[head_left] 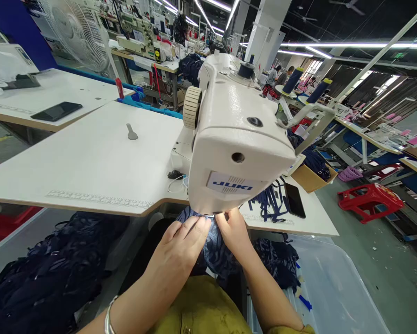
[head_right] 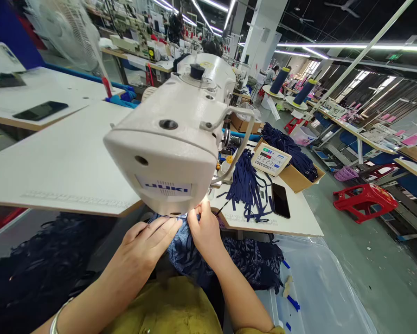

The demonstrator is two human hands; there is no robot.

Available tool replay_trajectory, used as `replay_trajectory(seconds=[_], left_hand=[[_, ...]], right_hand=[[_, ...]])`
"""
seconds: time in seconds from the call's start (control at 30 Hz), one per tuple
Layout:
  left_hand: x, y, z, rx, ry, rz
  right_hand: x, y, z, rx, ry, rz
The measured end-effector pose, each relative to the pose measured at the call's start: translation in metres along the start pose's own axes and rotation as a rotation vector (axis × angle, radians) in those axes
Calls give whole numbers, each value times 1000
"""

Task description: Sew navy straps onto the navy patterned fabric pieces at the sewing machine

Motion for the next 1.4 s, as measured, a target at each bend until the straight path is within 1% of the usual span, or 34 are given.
replay_trajectory(seconds=[0.2, 0.33, 0.57, 0.73, 0.8, 0.9, 1.03, 1.07, 1.1, 1.17, 1.2, 1.23, 1.27, 1.3, 1.37, 1.4], left_hand=[[-1, 2, -1, -2, -7, 50], [-2, 2, -1, 24, -4, 57], [-6, 3, 2, 49, -37, 71], [-4, -2, 6, 91, -3, 64], [-4, -3, 6, 100, 5, 61], [-2, -5, 7, 105, 9, 57], [1, -7, 9, 110, 26, 84], [1, -7, 10, 116, 30, 99], [1, -7, 9, 124, 29, 115], [-4, -8, 7, 144, 22, 148], [-8, -9, 4, 164, 20, 153], [-12, -12, 0, 193, 19, 138], [-15, -14, -4, 222, 24, 105], [-19, -18, -9, 262, 29, 43], [-24, -23, -17, 304, 42, -125], [-23, -22, -19, 281, 56, -214]], right_hand=[[1, -3, 0, 10, -9, 3], [1, -4, 2, -9, -26, 24], [3, -11, 3, -15, -37, 148], [4, -16, 2, -51, -49, 238], [5, -21, 2, -36, -53, 288], [11, -35, 1, 28, -31, 384], [22, -57, -7, 113, -7, 378], [27, -64, -10, 138, 17, 378], [35, -71, -14, 173, 72, 399], [56, -86, -27, 283, 271, 488], [63, -92, -34, 339, 374, 529], [64, -96, -40, 386, 444, 559], [58, -98, -43, 411, 459, 579], [45, -97, -43, 407, 415, 584], [3, -82, -37, 306, 216, 535], [-17, -66, -36, 220, 118, 482]])
Point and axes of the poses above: each hand's wrist, its own z-axis towards the middle knuckle, its own x-axis out of the palm, y = z × x, the point moved 10 cm from there along z, towards the middle knuckle, and after that the axes turned 2 degrees about -x, right-handed, at the moved point
